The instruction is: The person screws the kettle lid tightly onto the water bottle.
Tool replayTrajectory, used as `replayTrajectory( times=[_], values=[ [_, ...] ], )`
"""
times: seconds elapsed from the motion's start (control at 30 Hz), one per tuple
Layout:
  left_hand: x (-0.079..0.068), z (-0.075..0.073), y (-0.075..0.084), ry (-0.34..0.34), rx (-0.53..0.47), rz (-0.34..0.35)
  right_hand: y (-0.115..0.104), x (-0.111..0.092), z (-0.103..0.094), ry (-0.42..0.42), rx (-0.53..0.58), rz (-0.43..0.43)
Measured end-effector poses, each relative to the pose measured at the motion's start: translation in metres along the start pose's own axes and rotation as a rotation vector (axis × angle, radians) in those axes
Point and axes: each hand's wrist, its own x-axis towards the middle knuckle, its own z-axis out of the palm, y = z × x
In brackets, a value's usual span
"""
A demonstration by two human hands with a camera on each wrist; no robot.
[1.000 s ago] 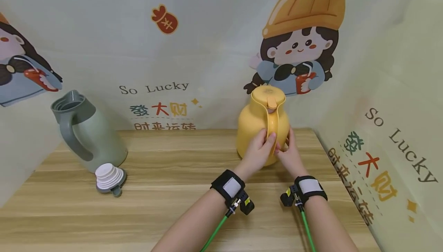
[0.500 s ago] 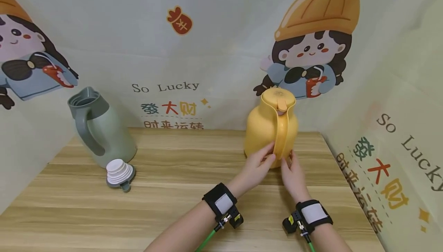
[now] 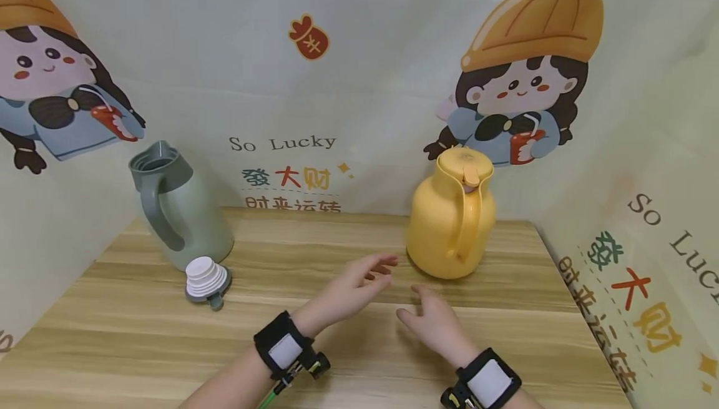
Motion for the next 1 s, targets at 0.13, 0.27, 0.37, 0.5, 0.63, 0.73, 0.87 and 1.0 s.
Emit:
replayTrajectory(
  times=[0.13, 0.27, 0.37, 0.5, 0.63, 0.73, 0.87, 1.0],
  values=[
    [-0.016, -0.041, 0.002, 0.122, 0.031, -0.031, -0.022, 0.008, 0.009, -0.022, 0.033, -0.057],
    [-0.031, -0.083, 0.001, 0.288, 0.091, -0.053, -0.046, 0.021, 0.016, -0.02, 0.067, -0.13],
    [-0.044, -0.113, -0.001, 0.414, 0.187, -0.043, -0.067, 0.034, 0.02, -0.025, 0.074, -0.185],
    [-0.064, -0.148, -0.004, 0.603, 0.375, -0.002, -0.1, 0.05, 0.027, -0.04, 0.101, -0.251],
    [-0.077, -0.173, -0.01, 0.849, 0.535, 0.018, -0.125, 0.067, 0.031, -0.046, 0.164, -0.305],
    [-0.086, -0.189, -0.017, 1.042, 0.605, -0.019, -0.141, 0.081, 0.036, -0.068, 0.197, -0.333],
    [-0.097, -0.207, -0.026, 1.185, 0.613, -0.168, -0.159, 0.099, 0.042, -0.082, 0.226, -0.345],
    [-0.106, -0.218, -0.037, 1.194, 0.509, -0.337, -0.174, 0.114, 0.047, -0.073, 0.238, -0.327]
  ],
)
